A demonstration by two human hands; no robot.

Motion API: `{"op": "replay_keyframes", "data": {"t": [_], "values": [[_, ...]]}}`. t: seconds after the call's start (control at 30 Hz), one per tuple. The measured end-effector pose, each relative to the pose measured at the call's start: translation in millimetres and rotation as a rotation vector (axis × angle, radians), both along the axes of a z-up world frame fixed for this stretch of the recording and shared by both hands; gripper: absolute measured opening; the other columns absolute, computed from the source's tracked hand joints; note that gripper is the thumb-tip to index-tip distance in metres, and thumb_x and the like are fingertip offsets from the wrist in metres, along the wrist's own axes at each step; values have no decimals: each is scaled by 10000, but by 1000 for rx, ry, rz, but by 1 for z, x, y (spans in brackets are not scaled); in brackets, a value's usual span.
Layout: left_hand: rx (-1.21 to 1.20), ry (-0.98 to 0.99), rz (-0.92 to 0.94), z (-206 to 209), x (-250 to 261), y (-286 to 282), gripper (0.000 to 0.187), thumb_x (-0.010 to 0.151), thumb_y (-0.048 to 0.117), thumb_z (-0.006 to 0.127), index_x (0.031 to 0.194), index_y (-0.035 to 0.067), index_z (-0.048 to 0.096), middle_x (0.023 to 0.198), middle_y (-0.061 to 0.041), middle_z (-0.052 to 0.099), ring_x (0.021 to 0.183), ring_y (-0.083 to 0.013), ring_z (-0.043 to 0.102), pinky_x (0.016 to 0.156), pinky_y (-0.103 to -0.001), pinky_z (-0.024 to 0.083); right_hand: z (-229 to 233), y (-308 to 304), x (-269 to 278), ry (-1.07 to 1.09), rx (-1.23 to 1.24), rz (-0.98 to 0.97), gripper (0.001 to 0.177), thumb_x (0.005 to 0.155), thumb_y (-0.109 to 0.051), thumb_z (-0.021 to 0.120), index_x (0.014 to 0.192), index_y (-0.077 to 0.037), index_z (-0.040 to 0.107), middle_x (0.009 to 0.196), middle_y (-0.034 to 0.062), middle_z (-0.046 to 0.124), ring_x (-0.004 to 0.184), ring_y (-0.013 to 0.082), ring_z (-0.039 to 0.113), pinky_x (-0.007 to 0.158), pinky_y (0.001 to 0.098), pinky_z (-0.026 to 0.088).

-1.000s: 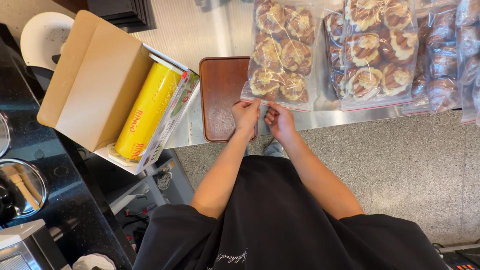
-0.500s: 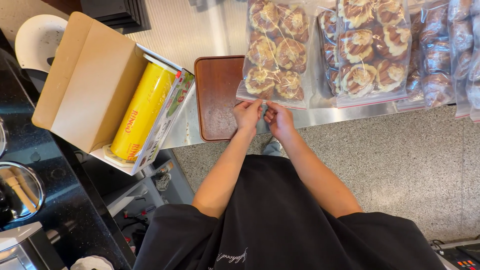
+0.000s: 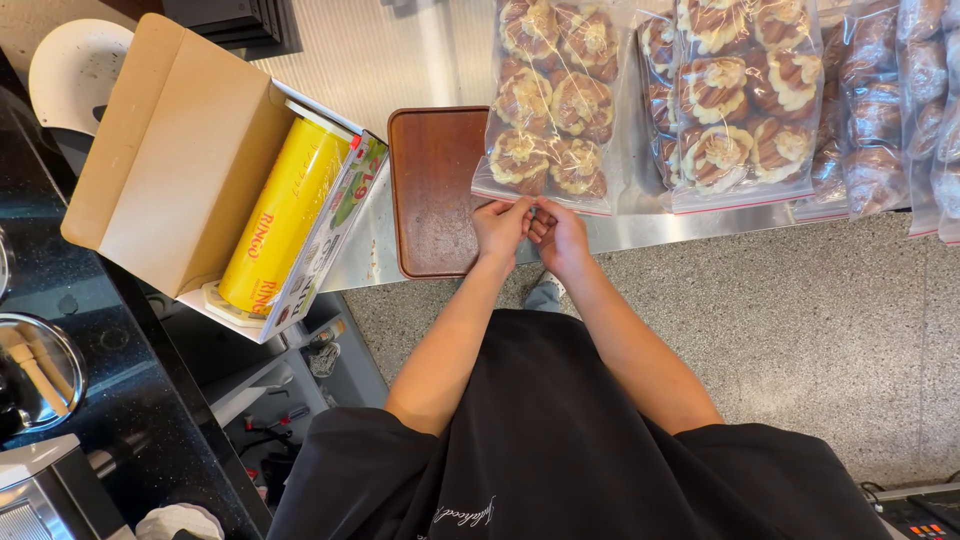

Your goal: Wrapping a pastry with cling film and sorting several bags of cinnamon rolls and pastries on a counter.

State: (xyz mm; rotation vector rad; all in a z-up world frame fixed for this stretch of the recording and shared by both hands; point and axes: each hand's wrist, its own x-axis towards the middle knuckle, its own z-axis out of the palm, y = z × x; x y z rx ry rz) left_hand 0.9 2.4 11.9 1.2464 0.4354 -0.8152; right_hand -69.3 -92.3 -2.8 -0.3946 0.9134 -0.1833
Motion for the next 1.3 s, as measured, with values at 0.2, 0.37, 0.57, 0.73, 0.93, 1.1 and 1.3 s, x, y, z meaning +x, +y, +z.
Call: {"op": "replay_keyframes", "data": {"t": [0.2, 0.37, 0.57, 0.73, 0.93, 1.1, 1.3], "values": [[20, 34, 100, -14, -5, -10, 175, 859, 29, 763, 751, -33, 640, 683, -72, 657, 510, -91, 542, 458, -255, 396, -11, 0, -4, 28, -39, -70, 189, 923, -88, 697, 786, -72, 567, 647, -2, 460, 535, 134, 421, 512, 307, 332], [10, 24, 85, -4, -5, -7, 180, 872, 40, 757, 755, -31, 641, 682, -67, 647, 507, -92, 541, 459, -254, 397, -16, 0, -2, 36, -70, -92, 207, 926, -73, 691, 767, -62, 559, 647, 12, 467, 539, 144, 435, 511, 312, 337], [11, 18, -32, 9, -2, -3, 208, 878, 70, 784, 752, -34, 655, 666, -67, 630, 491, -98, 518, 441, -264, 361, -15, 2, -3, 56, -107, -98, 208, 933, -65, 685, 764, -50, 565, 644, 21, 482, 538, 144, 438, 506, 310, 333], [12, 31, -30, 0, -4, -8, 180, 866, 67, 789, 773, -34, 674, 691, -57, 655, 511, -91, 530, 454, -260, 374, 5, -1, -8, 85, -117, -34, 208, 943, -111, 692, 779, -62, 575, 641, 13, 481, 538, 144, 437, 509, 311, 336], [12, -28, -73, -13, -1, -3, 168, 865, 76, 809, 807, -41, 702, 695, -54, 663, 529, -82, 542, 482, -244, 405, -12, -14, -24, 80, -46, -54, 235, 950, -241, 728, 835, -74, 608, 653, -4, 458, 558, 145, 439, 528, 313, 356], [69, -101, -188, 2, 9, 11, 189, 894, 153, 780, 830, -15, 722, 713, -67, 701, 499, -91, 563, 449, -252, 412, 0, -18, -27, 137, -137, -61, 247, 960, -236, 740, 856, -73, 587, 745, 32, 569, 626, 164, 514, 577, 325, 429], [141, -263, -212, 14, 47, 49, 296, 962, 230, 715, 792, -12, 712, 710, -75, 714, 501, -94, 594, 435, -252, 422, -16, -25, -33, 124, -155, -38, 200, 958, -199, 749, 957, -24, 652, 848, 51, 641, 753, 183, 607, 660, 330, 502]]}}
